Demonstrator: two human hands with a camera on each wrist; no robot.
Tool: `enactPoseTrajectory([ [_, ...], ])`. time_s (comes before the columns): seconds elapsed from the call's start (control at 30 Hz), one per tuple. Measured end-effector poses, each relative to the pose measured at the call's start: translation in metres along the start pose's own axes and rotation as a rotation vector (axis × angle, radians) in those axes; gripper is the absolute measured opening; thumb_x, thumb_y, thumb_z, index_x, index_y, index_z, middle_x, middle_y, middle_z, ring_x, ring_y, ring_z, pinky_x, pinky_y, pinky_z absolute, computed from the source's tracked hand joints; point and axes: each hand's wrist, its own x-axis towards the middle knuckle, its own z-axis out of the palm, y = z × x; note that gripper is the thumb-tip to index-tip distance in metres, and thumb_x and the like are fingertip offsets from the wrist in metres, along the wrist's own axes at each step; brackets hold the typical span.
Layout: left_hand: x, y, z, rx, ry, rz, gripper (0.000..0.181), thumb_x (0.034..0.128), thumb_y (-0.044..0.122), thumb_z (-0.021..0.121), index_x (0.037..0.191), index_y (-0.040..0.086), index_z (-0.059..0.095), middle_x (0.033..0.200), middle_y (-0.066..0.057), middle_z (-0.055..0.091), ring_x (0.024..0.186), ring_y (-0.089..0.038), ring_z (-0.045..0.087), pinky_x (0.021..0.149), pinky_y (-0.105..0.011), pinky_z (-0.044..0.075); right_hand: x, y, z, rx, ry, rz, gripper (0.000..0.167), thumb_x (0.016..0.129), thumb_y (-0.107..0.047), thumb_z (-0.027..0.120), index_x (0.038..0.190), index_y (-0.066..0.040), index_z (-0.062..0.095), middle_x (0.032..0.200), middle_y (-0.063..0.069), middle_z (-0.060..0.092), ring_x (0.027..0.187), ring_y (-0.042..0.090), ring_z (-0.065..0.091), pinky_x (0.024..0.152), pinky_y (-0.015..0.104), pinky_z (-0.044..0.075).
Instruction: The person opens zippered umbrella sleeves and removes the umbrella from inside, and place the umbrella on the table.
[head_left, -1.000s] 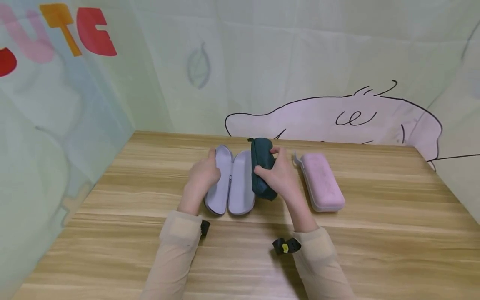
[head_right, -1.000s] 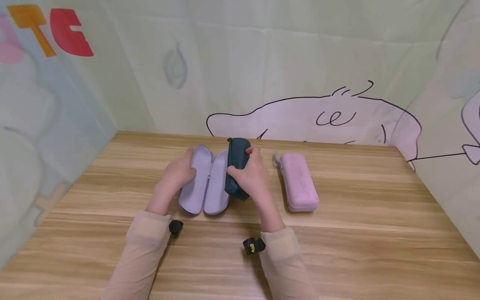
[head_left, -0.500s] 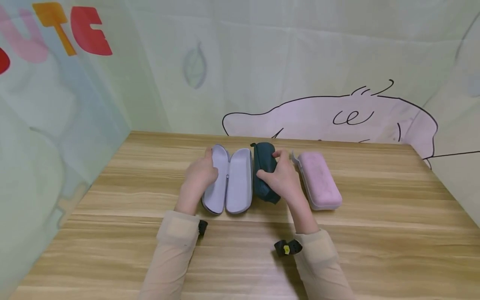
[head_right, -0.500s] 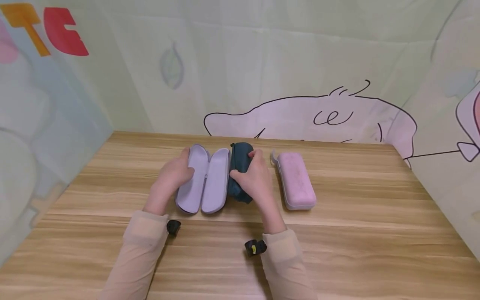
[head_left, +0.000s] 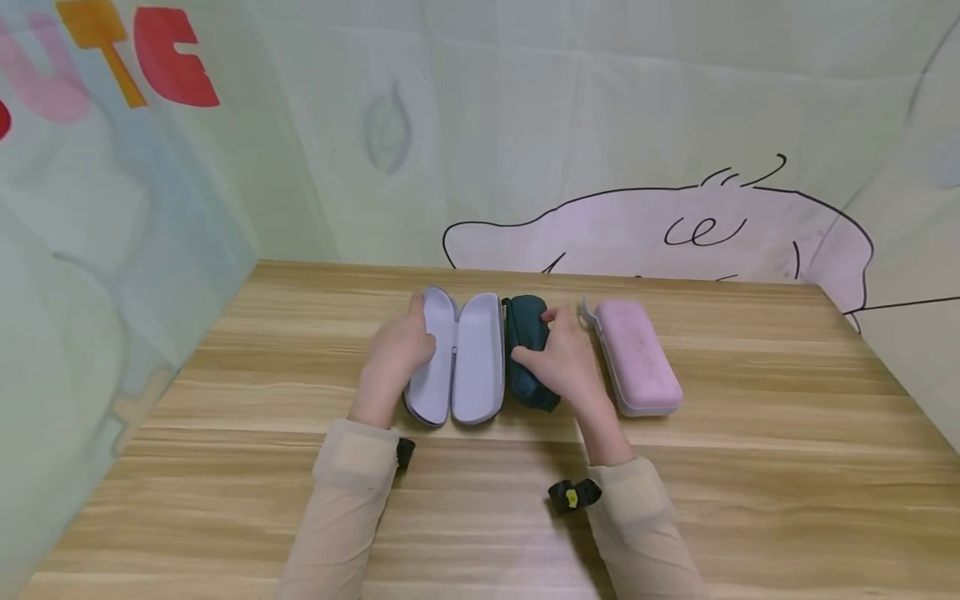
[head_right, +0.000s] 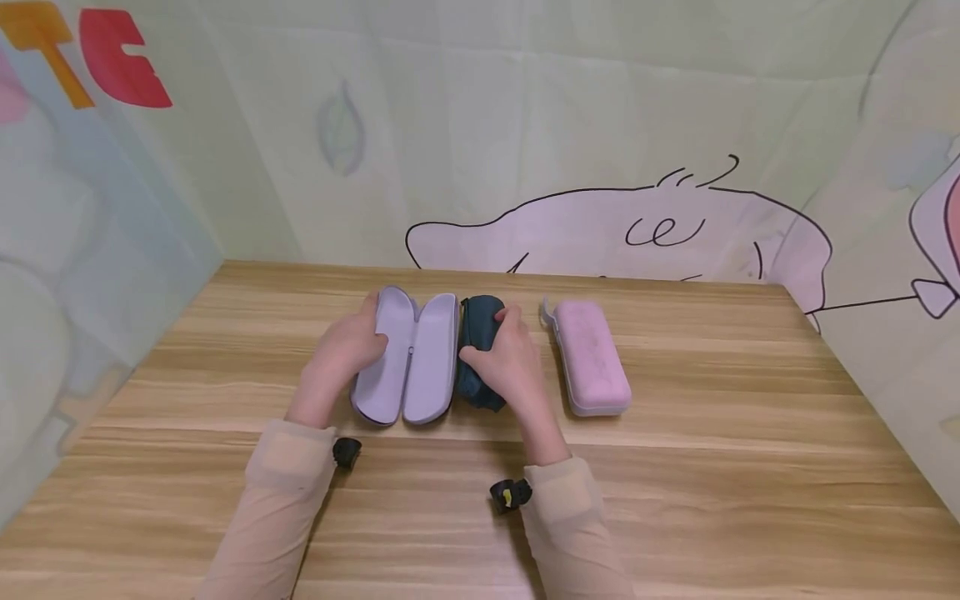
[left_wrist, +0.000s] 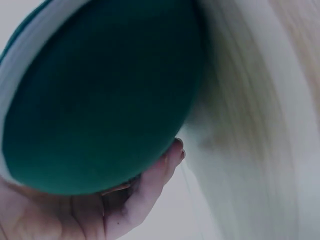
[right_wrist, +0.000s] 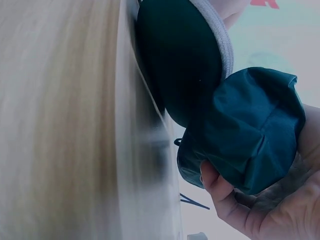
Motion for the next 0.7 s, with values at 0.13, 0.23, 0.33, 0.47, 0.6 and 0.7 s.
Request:
enactPoseTrajectory([
  [0.13,-0.0002,0.0005,0.0015,0.004,0.001,0.006,0.074,0.0894,0.008,0.044,0.153,0.001,0.008,0.071,-0.013,0.054,0.059,-0.023,0.053,0.049,-0.030,0.042,-0.0002,0.0028,0.0008,-0.014,-0.026,0.013,0.065,0.082,-0.031,0.066,0.135,-0.011,0.036,0.089,0.012,0.056,0.077,0.027,0.055,0.065,0.032,0.045],
  [0.23,-0.0005,0.0012,0.0016,0.003,-0.003,0.006,0.074,0.0894,0.008,0.044,0.153,0.001,0.007,0.071,-0.012,0.054,0.058,-0.023,0.052,0.048,-0.030,0.042,-0.0003,0.0039,0.0010,-0.022,-0.035,0.015,0.065,0.082,-0.032,0.066,0.136,-0.011,0.035,0.095,0.012,0.057,0.077,0.027,0.055,0.064,0.031,0.044],
  [0.33,-0.0004,0.0016,0.0010,0.005,-0.006,0.005,0.075,0.0891,0.008,0.043,0.153,0.001,0.006,0.070,-0.011,0.053,0.058,-0.022,0.052,0.048,-0.029,0.041,-0.0004,0.0041,0.0012,-0.031,-0.045,0.018,0.066,0.083,-0.032,0.066,0.137,-0.011,0.034,0.103,0.014,0.057,0.077,0.028,0.055,0.065,0.032,0.045],
  [0.47,0.0001,0.0023,0.0009,0.013,0.002,0.010,0.075,0.0887,0.008,0.044,0.153,0.000,0.007,0.071,-0.012,0.054,0.060,-0.023,0.053,0.050,-0.030,0.041,-0.0012,0.0037,0.0022,-0.052,-0.053,0.021,0.068,0.083,-0.032,0.065,0.138,-0.011,0.032,0.119,0.017,0.056,0.085,0.031,0.058,0.073,0.038,0.049],
  [0.6,0.0003,0.0029,0.0014,0.021,0.009,0.017,0.075,0.0887,0.009,0.046,0.153,0.000,0.008,0.072,-0.013,0.055,0.061,-0.024,0.054,0.050,-0.030,0.041,-0.0024,0.0033,0.0043,-0.072,-0.067,0.027,0.070,0.085,-0.032,0.065,0.140,-0.010,0.029,0.135,0.017,0.049,0.100,0.034,0.059,0.086,0.045,0.050],
  [0.7,0.0003,0.0027,0.0020,0.014,0.009,0.015,0.075,0.0886,0.009,0.046,0.153,0.000,0.008,0.071,-0.013,0.055,0.059,-0.024,0.054,0.049,-0.030,0.041,-0.0027,0.0038,0.0059,-0.084,-0.077,0.027,0.073,0.085,-0.033,0.066,0.142,-0.010,0.027,0.138,0.019,0.045,0.107,0.036,0.058,0.091,0.047,0.048],
])
